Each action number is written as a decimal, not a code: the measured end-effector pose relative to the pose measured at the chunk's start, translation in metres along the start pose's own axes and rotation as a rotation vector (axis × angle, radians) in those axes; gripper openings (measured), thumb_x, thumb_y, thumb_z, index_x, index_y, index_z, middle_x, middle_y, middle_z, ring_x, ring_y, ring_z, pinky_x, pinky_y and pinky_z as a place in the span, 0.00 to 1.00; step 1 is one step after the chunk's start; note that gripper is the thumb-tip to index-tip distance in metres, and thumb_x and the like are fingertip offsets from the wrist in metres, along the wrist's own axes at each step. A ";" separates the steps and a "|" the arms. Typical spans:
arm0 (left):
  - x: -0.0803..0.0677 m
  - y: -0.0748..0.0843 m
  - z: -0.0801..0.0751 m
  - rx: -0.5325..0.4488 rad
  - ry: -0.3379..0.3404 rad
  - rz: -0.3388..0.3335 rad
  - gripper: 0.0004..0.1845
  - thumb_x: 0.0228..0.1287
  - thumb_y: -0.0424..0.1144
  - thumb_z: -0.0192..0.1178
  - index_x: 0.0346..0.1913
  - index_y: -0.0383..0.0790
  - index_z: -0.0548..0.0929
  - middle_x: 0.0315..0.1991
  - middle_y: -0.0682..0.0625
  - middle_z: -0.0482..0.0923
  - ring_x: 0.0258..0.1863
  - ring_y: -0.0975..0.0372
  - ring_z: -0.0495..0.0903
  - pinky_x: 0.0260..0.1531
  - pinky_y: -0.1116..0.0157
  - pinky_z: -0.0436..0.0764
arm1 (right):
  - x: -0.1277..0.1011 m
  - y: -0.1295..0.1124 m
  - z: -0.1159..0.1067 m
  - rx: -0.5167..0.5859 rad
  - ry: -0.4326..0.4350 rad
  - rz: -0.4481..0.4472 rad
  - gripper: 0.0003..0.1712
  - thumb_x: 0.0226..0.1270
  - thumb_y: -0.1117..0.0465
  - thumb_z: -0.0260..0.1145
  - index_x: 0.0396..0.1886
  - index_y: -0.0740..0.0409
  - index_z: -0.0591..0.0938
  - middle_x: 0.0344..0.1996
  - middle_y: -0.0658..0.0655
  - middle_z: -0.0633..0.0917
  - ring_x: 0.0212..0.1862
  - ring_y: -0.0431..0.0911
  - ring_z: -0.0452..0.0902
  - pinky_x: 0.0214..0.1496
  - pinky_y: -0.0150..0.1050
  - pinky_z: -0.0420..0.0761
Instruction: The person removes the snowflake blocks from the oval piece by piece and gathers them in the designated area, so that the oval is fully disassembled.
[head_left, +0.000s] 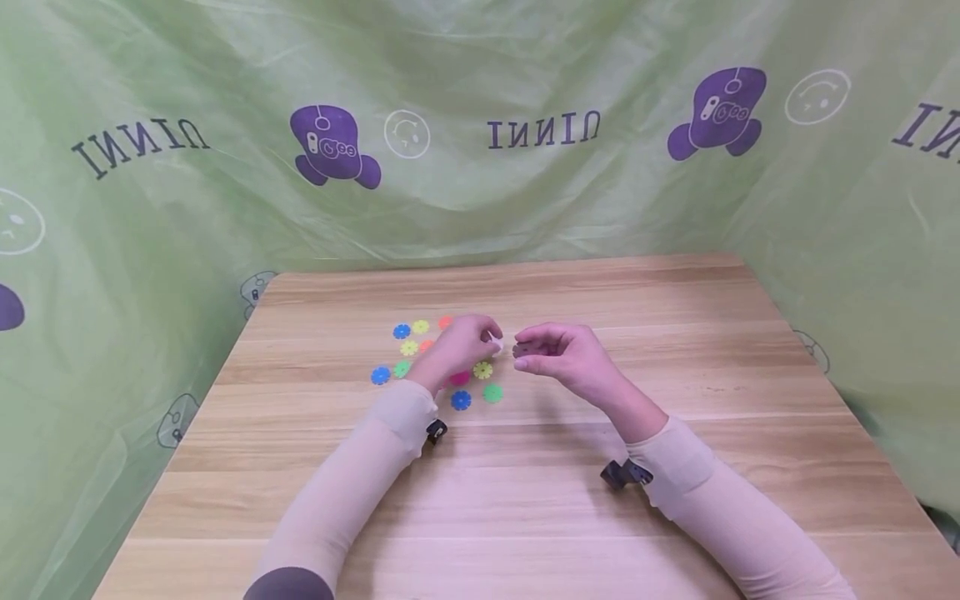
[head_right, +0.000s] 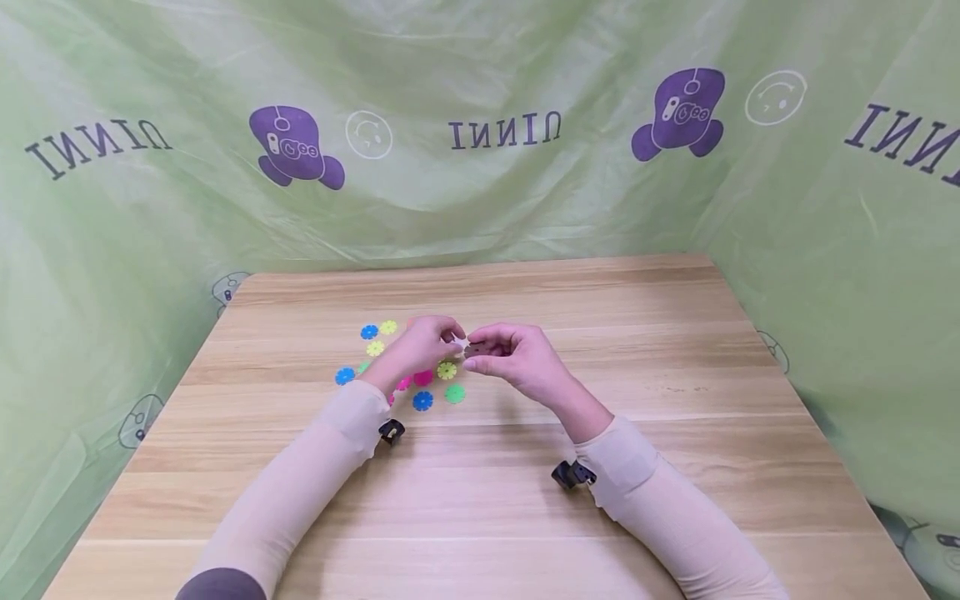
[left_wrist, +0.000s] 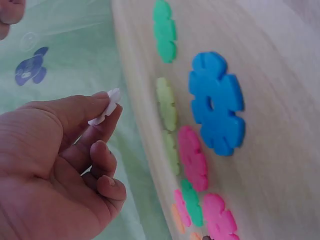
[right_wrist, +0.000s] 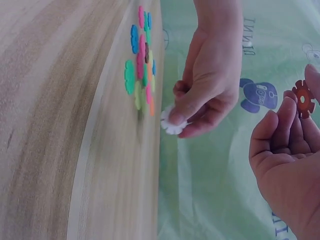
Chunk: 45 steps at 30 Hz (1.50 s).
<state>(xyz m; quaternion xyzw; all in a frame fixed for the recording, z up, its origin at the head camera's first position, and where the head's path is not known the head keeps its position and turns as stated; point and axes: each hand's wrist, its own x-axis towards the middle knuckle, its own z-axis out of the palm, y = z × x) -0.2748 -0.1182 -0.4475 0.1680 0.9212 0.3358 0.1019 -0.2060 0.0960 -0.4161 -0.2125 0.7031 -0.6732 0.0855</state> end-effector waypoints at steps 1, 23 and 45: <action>0.002 0.000 0.001 0.010 -0.008 -0.004 0.13 0.64 0.37 0.65 0.50 0.37 0.83 0.35 0.51 0.81 0.34 0.61 0.79 0.37 0.64 0.80 | 0.000 0.000 0.000 -0.001 -0.002 0.003 0.20 0.56 0.71 0.74 0.49 0.71 0.82 0.39 0.63 0.87 0.41 0.46 0.85 0.45 0.40 0.84; 0.006 -0.011 -0.001 0.105 -0.007 -0.045 0.15 0.67 0.35 0.61 0.55 0.39 0.82 0.52 0.46 0.81 0.53 0.54 0.78 0.55 0.55 0.77 | 0.000 0.006 0.002 -0.013 -0.021 0.018 0.21 0.56 0.69 0.75 0.49 0.69 0.82 0.40 0.63 0.87 0.42 0.48 0.84 0.45 0.40 0.84; -0.038 0.029 -0.032 -0.124 0.133 0.202 0.09 0.68 0.43 0.62 0.43 0.44 0.87 0.36 0.57 0.83 0.36 0.62 0.80 0.38 0.64 0.80 | 0.001 0.005 0.005 0.000 -0.017 0.001 0.22 0.55 0.69 0.76 0.49 0.69 0.82 0.39 0.61 0.87 0.42 0.49 0.84 0.45 0.41 0.84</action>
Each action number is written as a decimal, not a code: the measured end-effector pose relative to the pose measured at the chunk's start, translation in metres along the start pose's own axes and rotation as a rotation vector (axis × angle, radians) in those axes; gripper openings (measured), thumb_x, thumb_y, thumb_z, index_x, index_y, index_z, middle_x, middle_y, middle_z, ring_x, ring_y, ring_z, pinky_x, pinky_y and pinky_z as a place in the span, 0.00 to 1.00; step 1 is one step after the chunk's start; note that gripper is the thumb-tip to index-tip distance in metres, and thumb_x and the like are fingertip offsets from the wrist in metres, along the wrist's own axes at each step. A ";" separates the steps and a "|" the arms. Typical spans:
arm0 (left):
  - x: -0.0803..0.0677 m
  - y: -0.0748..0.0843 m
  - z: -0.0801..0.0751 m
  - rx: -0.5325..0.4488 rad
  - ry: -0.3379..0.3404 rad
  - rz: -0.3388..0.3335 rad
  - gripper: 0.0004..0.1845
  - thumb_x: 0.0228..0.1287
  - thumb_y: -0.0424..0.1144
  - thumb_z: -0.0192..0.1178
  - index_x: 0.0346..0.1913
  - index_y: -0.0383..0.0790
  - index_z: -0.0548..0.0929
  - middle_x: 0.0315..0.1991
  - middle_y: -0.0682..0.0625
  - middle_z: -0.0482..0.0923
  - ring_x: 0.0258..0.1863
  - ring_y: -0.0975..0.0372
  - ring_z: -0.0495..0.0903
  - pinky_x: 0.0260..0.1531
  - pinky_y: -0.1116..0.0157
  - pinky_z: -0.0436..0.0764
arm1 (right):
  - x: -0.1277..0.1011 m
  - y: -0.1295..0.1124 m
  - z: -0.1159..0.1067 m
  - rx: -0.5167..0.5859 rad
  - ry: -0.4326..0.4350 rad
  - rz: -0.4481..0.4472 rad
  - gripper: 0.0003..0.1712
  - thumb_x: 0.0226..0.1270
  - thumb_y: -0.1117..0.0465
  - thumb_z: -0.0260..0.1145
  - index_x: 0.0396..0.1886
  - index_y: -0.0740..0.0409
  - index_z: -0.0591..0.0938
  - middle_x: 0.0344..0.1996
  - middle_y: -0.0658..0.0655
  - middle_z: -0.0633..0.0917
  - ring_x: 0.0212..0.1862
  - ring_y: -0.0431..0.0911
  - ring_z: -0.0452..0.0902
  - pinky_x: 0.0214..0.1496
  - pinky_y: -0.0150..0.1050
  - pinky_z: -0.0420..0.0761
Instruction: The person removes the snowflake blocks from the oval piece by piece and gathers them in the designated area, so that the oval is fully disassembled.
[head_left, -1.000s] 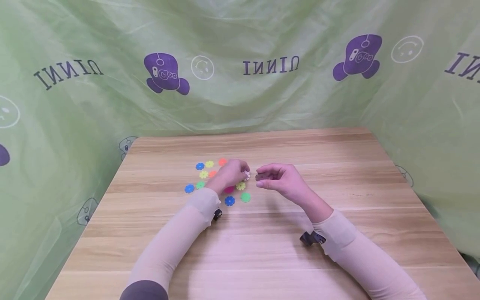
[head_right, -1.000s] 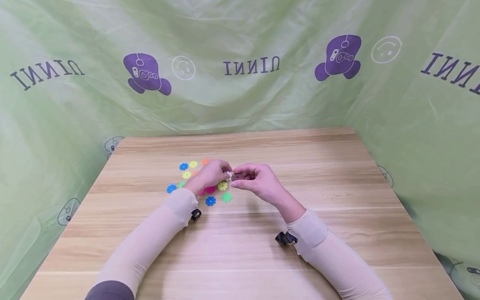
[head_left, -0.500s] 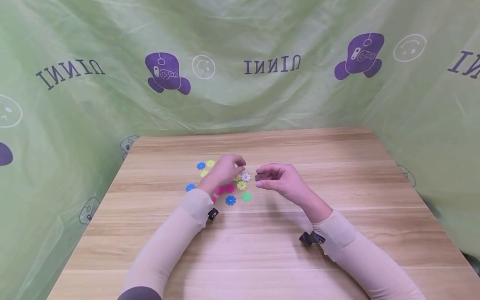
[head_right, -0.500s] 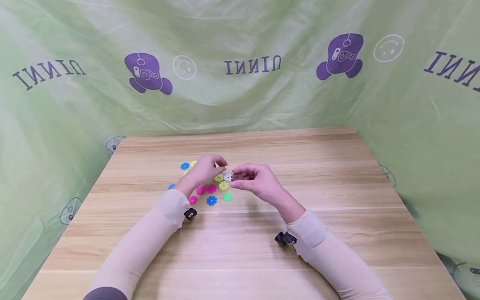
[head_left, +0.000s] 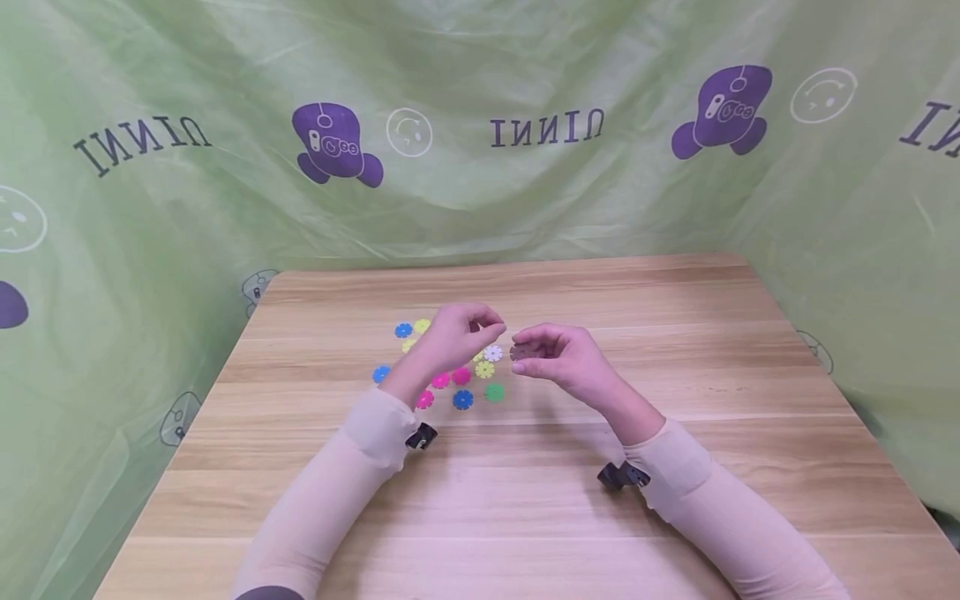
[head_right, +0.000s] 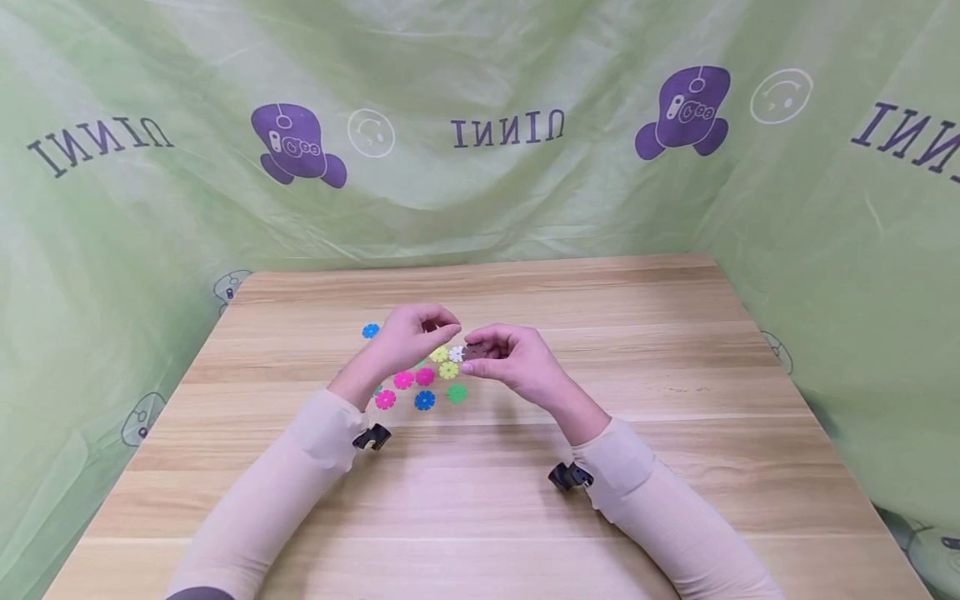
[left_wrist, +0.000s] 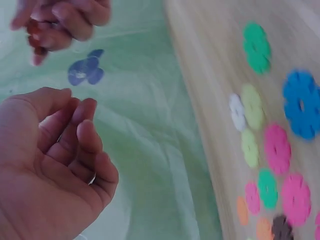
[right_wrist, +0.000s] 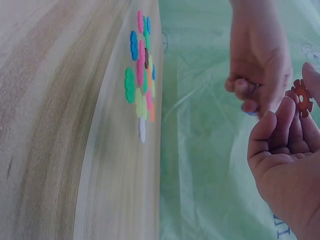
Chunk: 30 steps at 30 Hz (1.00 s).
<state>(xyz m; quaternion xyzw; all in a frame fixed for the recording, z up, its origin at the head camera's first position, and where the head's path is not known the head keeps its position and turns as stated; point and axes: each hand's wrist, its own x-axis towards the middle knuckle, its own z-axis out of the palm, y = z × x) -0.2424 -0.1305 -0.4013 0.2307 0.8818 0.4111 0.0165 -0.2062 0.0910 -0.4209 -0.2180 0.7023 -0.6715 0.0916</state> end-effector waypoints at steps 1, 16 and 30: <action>-0.002 0.002 0.000 -0.038 -0.004 0.000 0.09 0.68 0.44 0.62 0.43 0.44 0.87 0.36 0.57 0.84 0.37 0.63 0.80 0.40 0.64 0.81 | 0.000 0.000 0.000 0.003 -0.001 -0.002 0.22 0.54 0.69 0.76 0.49 0.69 0.82 0.39 0.61 0.87 0.42 0.48 0.84 0.45 0.41 0.84; -0.021 0.012 0.008 -0.495 -0.107 -0.134 0.13 0.61 0.47 0.69 0.44 0.43 0.86 0.40 0.48 0.86 0.39 0.54 0.81 0.42 0.58 0.81 | -0.001 0.000 -0.001 0.004 0.005 -0.022 0.23 0.54 0.70 0.75 0.51 0.68 0.81 0.38 0.63 0.85 0.39 0.49 0.83 0.42 0.40 0.84; -0.015 0.011 0.015 -0.585 -0.060 -0.206 0.10 0.59 0.40 0.70 0.40 0.39 0.87 0.37 0.47 0.84 0.36 0.54 0.77 0.39 0.61 0.76 | -0.001 -0.001 -0.005 -0.038 0.033 -0.033 0.24 0.54 0.70 0.76 0.51 0.67 0.81 0.36 0.61 0.85 0.36 0.48 0.82 0.40 0.38 0.84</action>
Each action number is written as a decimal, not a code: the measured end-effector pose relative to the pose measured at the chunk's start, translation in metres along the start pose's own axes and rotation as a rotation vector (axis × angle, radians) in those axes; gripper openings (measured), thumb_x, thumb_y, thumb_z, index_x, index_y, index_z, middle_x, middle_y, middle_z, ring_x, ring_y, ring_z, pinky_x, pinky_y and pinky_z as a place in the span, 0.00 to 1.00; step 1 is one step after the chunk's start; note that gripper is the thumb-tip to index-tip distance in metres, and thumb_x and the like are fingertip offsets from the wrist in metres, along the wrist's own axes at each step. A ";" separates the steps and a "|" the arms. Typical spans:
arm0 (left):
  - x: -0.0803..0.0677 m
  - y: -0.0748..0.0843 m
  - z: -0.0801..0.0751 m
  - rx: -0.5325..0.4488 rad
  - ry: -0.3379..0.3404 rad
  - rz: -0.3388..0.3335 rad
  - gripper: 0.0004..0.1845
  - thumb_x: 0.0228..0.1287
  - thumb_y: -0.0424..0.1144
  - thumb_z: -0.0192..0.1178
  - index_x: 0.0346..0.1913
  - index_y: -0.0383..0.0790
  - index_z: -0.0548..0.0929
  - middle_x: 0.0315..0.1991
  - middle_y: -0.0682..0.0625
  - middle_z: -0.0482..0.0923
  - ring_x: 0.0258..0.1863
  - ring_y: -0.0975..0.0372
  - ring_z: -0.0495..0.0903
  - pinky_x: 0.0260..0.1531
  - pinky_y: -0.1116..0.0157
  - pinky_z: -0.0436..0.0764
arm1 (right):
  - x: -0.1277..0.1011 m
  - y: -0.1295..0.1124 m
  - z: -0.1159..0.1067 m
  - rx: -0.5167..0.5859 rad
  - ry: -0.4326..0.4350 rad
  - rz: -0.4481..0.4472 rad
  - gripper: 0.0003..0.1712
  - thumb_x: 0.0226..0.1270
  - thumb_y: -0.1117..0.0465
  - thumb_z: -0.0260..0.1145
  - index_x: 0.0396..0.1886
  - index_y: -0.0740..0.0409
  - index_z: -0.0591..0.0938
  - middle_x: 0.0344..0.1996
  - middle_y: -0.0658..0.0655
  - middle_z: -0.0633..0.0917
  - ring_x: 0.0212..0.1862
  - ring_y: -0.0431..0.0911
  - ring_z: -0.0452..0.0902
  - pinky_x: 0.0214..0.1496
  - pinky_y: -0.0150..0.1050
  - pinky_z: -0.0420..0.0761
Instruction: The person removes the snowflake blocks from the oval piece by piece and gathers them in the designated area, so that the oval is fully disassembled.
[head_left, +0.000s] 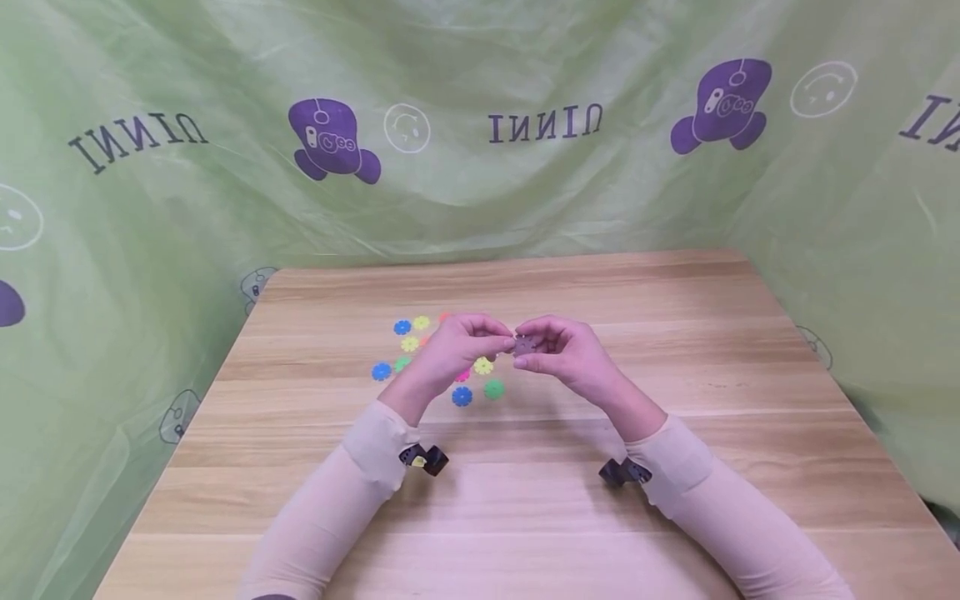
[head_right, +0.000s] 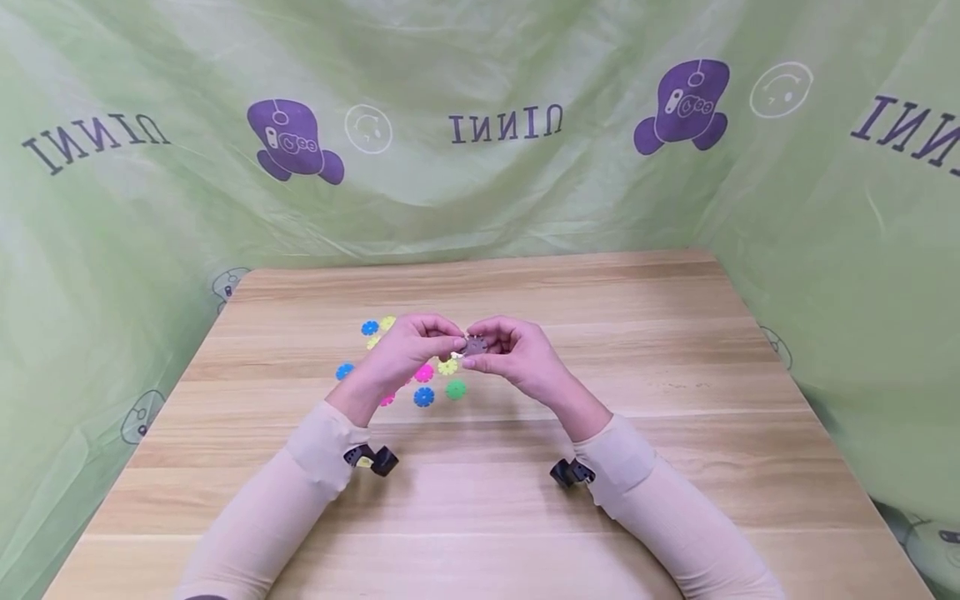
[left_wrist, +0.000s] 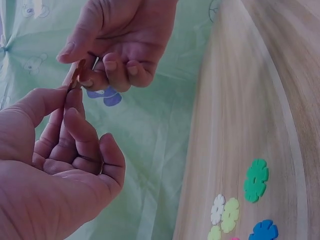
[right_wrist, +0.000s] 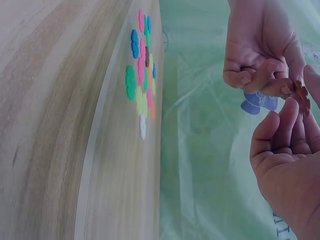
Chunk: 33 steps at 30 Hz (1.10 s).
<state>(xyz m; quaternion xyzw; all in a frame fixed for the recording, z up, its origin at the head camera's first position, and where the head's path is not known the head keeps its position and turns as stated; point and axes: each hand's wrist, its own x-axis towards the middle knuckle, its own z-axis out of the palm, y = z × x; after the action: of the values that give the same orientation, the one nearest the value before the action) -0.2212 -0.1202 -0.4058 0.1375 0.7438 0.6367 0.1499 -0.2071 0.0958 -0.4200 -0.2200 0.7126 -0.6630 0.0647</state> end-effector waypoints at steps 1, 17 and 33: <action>0.000 0.000 -0.001 0.003 0.002 -0.002 0.10 0.59 0.40 0.70 0.40 0.39 0.87 0.37 0.47 0.85 0.36 0.54 0.77 0.39 0.61 0.76 | 0.000 0.000 -0.001 -0.005 0.004 0.001 0.23 0.54 0.70 0.76 0.51 0.67 0.81 0.36 0.61 0.84 0.36 0.48 0.82 0.39 0.38 0.84; 0.021 -0.027 -0.016 0.120 0.042 -0.085 0.10 0.61 0.44 0.69 0.41 0.42 0.87 0.40 0.49 0.85 0.50 0.39 0.75 0.53 0.43 0.74 | -0.004 -0.004 -0.007 0.000 0.029 0.012 0.23 0.56 0.70 0.74 0.52 0.68 0.80 0.31 0.57 0.84 0.32 0.44 0.80 0.36 0.34 0.80; 0.039 -0.056 0.001 0.529 0.006 -0.186 0.05 0.63 0.38 0.66 0.38 0.41 0.86 0.35 0.51 0.83 0.35 0.58 0.79 0.35 0.64 0.80 | -0.007 0.002 -0.005 -0.024 0.023 0.023 0.18 0.61 0.65 0.72 0.51 0.63 0.81 0.29 0.56 0.84 0.31 0.46 0.78 0.33 0.35 0.79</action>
<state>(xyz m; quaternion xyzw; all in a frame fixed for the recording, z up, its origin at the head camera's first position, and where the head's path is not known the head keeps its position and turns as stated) -0.2572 -0.1121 -0.4630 0.1012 0.8940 0.4043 0.1646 -0.2032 0.1028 -0.4231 -0.2052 0.7236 -0.6561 0.0614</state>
